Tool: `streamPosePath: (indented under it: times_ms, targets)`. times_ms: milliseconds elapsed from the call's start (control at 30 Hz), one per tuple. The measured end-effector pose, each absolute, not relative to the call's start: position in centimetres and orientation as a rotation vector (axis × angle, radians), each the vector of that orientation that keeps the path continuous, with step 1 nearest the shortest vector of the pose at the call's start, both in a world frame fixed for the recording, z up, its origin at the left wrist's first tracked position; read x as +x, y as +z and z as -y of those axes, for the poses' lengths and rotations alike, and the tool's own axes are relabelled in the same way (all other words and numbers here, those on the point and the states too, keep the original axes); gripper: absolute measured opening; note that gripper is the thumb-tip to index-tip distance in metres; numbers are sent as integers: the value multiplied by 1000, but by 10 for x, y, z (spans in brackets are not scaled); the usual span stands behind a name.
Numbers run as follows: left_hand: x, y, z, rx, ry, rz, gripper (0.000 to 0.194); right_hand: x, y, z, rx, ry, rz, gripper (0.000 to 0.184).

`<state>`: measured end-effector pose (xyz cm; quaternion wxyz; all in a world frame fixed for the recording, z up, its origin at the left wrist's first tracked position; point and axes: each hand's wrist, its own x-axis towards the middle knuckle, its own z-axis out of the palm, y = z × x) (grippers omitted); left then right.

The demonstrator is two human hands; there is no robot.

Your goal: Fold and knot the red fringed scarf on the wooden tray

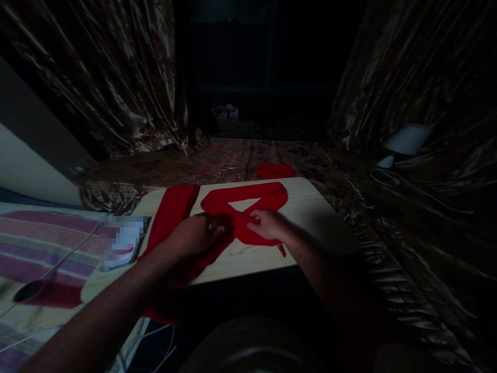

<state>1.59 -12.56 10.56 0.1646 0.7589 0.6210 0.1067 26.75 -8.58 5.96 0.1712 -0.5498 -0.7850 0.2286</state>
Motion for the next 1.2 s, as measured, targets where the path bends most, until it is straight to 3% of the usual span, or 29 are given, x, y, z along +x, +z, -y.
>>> streamPosePath:
  times_ms: [200,300,400,633,867,1200]
  targets:
    - [38,87,106,2314,87,-1423,76,281,66,82,-1644,238,2322,35]
    - [45,76,105,2343,-25,-1386,82,292,71,77,-1741,213,2411,34]
    - [57,76,107,2343,-83,-1457,84,305,76,61,-1831,219,2381,31]
    - [104,72,106,2425,173,-1589,73,334,78,1,-1855,-262,2411,29]
    - [115,25,96,2472,314,-1621,69,343,67,-22,-1960,-327,2566,35]
    - [115,24,98,2532,387,-1659,65,359,61,-25,-2112,-342,2339,35]
